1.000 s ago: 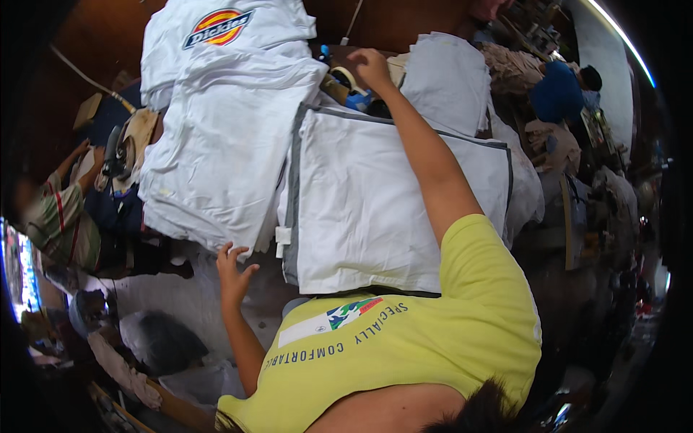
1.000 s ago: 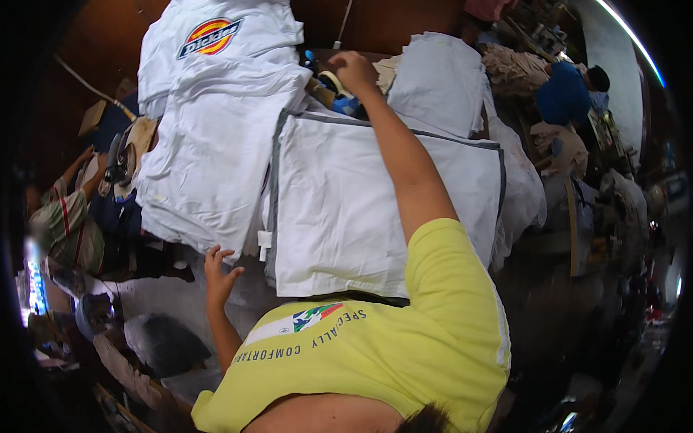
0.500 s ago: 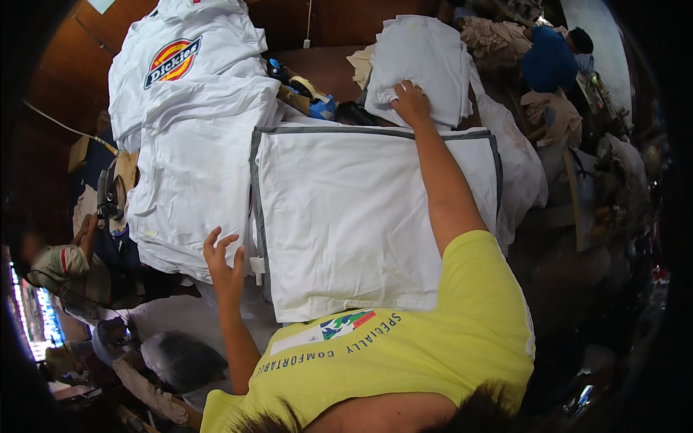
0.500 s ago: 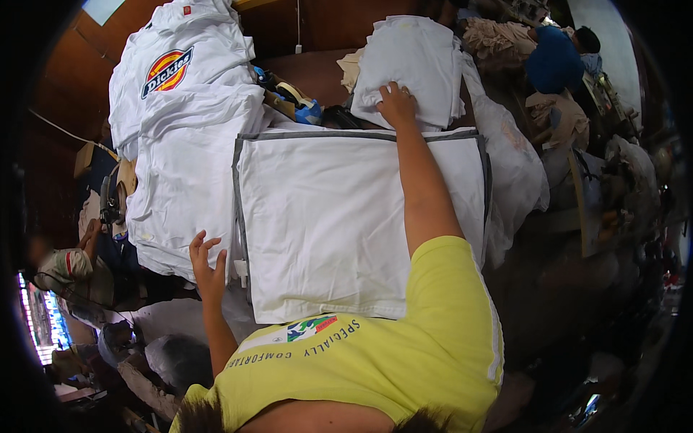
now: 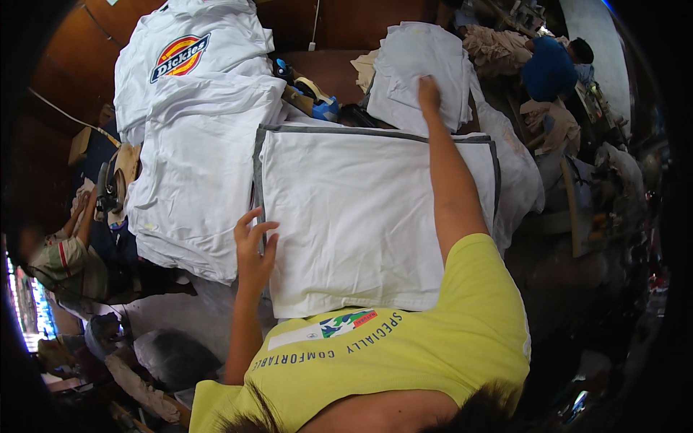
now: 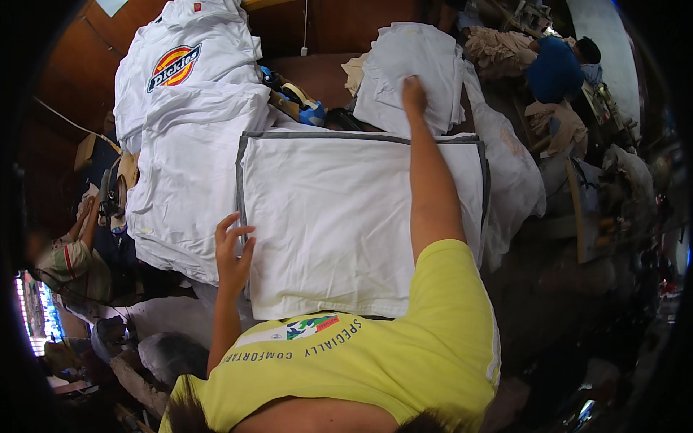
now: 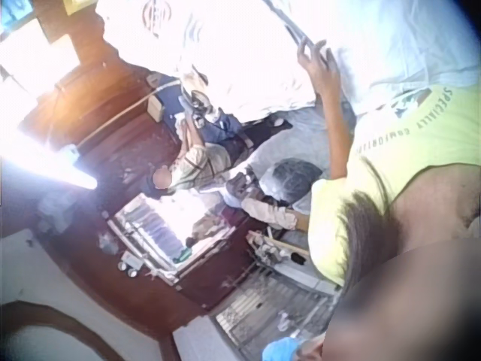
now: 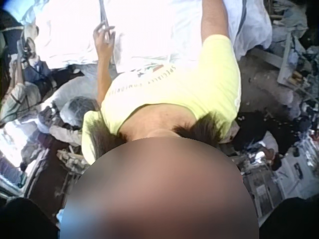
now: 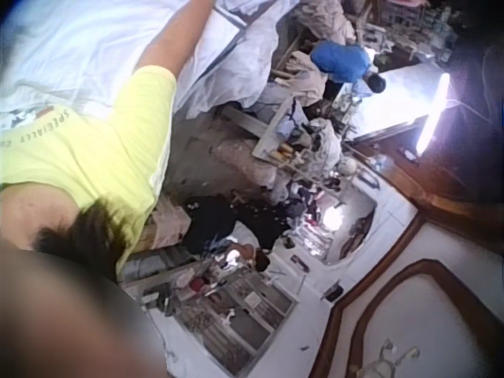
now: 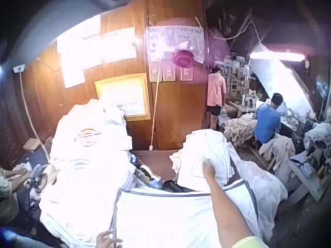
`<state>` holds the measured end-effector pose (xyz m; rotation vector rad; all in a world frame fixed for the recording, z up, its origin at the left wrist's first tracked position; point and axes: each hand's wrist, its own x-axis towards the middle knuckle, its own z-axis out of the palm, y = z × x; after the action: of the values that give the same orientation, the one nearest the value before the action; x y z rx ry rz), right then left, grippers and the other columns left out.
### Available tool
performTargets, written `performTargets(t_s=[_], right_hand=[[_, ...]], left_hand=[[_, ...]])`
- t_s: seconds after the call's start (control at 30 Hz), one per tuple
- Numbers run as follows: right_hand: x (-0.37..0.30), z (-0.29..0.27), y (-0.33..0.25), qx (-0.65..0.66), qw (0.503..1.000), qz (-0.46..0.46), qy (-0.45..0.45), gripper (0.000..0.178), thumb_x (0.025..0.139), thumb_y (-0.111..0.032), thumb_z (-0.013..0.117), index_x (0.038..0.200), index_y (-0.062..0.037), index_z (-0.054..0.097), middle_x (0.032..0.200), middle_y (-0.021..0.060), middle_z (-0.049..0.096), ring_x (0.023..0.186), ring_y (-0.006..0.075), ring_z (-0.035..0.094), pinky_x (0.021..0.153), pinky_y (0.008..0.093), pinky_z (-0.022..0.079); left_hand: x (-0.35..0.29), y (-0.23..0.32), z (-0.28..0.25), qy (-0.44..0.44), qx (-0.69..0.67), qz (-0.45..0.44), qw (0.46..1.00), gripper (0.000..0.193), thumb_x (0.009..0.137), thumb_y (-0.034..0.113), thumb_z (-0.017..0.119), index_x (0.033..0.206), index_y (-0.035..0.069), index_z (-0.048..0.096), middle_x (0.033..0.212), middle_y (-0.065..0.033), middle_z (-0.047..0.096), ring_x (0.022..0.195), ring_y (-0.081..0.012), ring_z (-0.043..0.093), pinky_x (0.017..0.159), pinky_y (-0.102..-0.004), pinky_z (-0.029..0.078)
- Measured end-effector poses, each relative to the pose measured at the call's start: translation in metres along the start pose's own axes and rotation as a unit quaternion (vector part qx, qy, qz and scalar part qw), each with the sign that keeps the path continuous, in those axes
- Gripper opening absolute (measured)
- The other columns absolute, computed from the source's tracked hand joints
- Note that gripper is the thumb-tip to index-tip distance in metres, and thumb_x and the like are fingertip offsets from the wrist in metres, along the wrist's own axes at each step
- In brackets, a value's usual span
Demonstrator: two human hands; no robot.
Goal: The person folds a stack of gray and white garments by hand, smoothing them flat on a table and aligning the edges before piling them into a single stack.
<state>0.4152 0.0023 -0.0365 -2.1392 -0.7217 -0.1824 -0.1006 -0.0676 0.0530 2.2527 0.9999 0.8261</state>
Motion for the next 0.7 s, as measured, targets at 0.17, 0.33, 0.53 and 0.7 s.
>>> performTargets(t_s=[0.17,0.33,0.53,0.7], right_hand=[[0.047,-0.128,-0.058,0.332,0.926,-0.085,0.159,0.039,0.084,-0.035,0.057,0.098,0.0017,0.056,0.089,0.0129,0.062,0.081,0.0232,0.059,0.070,0.0352,0.043],[-0.054,-0.286,-0.170,0.476,0.857,-0.156,-0.119,0.035,0.082,-0.029,0.061,0.105,-0.0031,0.056,0.093,0.0049,0.060,0.082,0.0086,0.056,0.072,0.0224,0.044],[-0.231,-0.281,-0.190,0.457,0.819,-0.064,-0.342,0.030,0.082,-0.018,0.062,0.106,-0.0023,0.055,0.088,0.0023,0.059,0.078,0.0075,0.057,0.070,0.0222,0.046],[-0.289,-0.256,-0.168,0.554,0.746,0.147,-0.339,0.020,0.088,-0.018,0.056,0.101,-0.0035,0.054,0.084,-0.0008,0.056,0.072,0.0045,0.055,0.066,0.0192,0.046]], left_hand=[[0.038,0.026,0.011,-0.020,-0.021,0.156,0.987,0.025,0.071,-0.003,0.064,0.092,0.010,0.061,0.118,-0.0121,0.048,0.110,-0.0312,0.044,0.090,-0.0386,0.038],[0.078,0.106,0.007,0.011,-0.152,0.281,0.947,0.035,0.070,-0.002,0.066,0.101,0.012,0.059,0.121,-0.0102,0.046,0.110,-0.0295,0.045,0.088,-0.0386,0.041],[0.060,0.160,0.004,-0.029,-0.260,0.392,0.882,0.057,0.069,0.007,0.068,0.122,0.014,0.047,0.124,-0.0121,0.043,0.111,-0.0332,0.042,0.088,-0.0401,0.041],[0.047,0.137,0.029,-0.129,-0.292,0.332,0.888,0.043,0.071,0.010,0.070,0.112,0.006,0.054,0.109,-0.0115,0.050,0.101,-0.0257,0.051,0.081,-0.0310,0.043]])
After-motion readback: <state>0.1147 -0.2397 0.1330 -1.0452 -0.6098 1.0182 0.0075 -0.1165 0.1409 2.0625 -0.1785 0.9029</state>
